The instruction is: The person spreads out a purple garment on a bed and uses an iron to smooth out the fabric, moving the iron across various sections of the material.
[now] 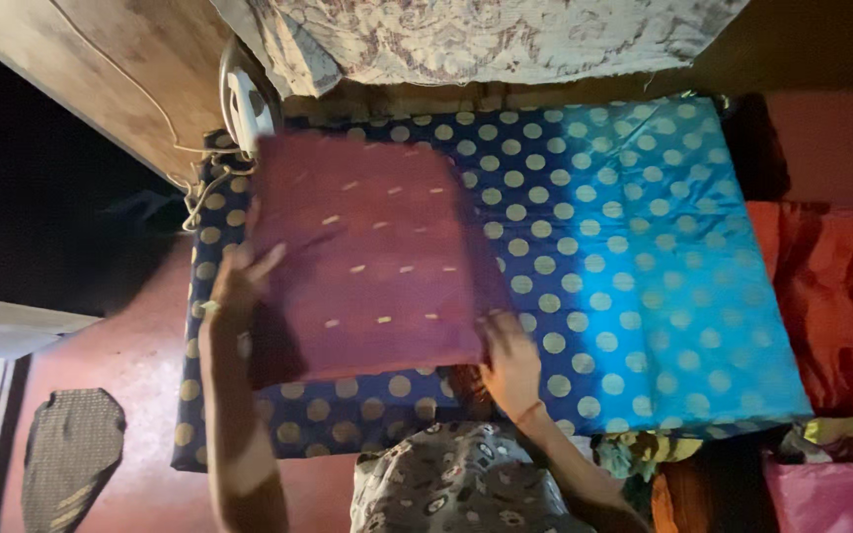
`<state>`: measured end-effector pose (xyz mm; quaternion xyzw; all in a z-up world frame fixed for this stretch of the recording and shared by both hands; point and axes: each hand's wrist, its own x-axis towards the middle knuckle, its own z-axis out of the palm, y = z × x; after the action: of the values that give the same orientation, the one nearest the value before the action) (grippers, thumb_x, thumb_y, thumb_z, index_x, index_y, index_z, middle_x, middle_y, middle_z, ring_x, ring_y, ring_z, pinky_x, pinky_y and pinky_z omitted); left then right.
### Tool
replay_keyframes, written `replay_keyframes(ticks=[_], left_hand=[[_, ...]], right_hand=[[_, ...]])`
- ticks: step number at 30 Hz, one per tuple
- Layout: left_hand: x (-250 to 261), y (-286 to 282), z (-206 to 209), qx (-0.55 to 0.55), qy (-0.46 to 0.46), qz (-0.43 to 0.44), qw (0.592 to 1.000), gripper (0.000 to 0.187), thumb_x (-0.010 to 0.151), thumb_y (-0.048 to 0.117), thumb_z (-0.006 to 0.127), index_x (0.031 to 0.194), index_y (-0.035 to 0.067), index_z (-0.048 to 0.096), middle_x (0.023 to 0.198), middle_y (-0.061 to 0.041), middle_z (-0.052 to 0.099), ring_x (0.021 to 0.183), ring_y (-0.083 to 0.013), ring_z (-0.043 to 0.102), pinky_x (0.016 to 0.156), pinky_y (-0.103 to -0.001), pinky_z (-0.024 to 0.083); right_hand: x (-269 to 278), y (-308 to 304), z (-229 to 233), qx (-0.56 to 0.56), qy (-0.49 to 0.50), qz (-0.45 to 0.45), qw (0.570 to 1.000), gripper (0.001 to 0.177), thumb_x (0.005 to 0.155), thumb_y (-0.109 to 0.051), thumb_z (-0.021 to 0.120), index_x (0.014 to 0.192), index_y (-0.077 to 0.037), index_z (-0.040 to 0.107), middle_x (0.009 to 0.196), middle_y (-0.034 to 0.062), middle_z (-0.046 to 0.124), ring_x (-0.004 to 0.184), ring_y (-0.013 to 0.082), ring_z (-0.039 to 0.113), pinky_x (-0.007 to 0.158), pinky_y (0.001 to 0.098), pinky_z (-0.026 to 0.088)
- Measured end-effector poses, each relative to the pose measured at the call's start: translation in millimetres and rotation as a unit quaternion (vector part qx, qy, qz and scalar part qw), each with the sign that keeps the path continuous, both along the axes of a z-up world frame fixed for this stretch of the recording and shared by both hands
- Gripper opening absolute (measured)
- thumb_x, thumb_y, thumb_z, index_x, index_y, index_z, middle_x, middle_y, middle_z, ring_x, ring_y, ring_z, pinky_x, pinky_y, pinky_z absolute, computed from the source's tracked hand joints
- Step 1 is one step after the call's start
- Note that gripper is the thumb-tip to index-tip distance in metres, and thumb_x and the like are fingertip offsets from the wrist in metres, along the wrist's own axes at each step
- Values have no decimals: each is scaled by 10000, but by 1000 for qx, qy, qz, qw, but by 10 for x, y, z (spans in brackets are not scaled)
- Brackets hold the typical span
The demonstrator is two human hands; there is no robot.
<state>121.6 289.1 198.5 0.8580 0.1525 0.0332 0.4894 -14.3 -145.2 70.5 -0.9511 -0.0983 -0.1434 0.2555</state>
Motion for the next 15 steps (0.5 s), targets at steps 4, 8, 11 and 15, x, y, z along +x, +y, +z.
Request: replay_keyframes(ticks=[4,8,11,15], left_hand=[[-282,960,-1027,166,-13,128,978,582,890,528,775,1142,7,716,1006,-167,741,915,-318,694,830,-425,554],[-744,1203,-1742,204,66,146,966,634,886,554,798,1151,-15,707,1032,-207,751,962,-384,712,867,-480,556],[-971,1000,-1979,156,96,234,955,676,848,604,800,1166,14,712,1088,-200,769,1027,-392,728,929,-489,557],[-726,771,-1956,179,61,211,959,742,805,603,824,1316,84,683,1181,-201,741,1090,-401,701,925,-481,548]], right_hand=[[194,326,-85,-100,-15,109,989,721,829,-266,745,1494,-161,487,1488,96,540,1403,345,478,1112,502,400],[350,251,-167,-64,25,-9,998,913,665,-339,815,1475,-120,457,1455,200,527,1314,444,481,1009,555,391],[475,38,-664,98,76,-55,991,839,757,-238,774,1505,-62,437,1371,245,549,1255,472,508,1017,540,419],[1017,-192,-1243,200,139,-175,954,372,925,-48,585,1281,-72,689,1237,229,691,1190,430,641,1015,487,515]])
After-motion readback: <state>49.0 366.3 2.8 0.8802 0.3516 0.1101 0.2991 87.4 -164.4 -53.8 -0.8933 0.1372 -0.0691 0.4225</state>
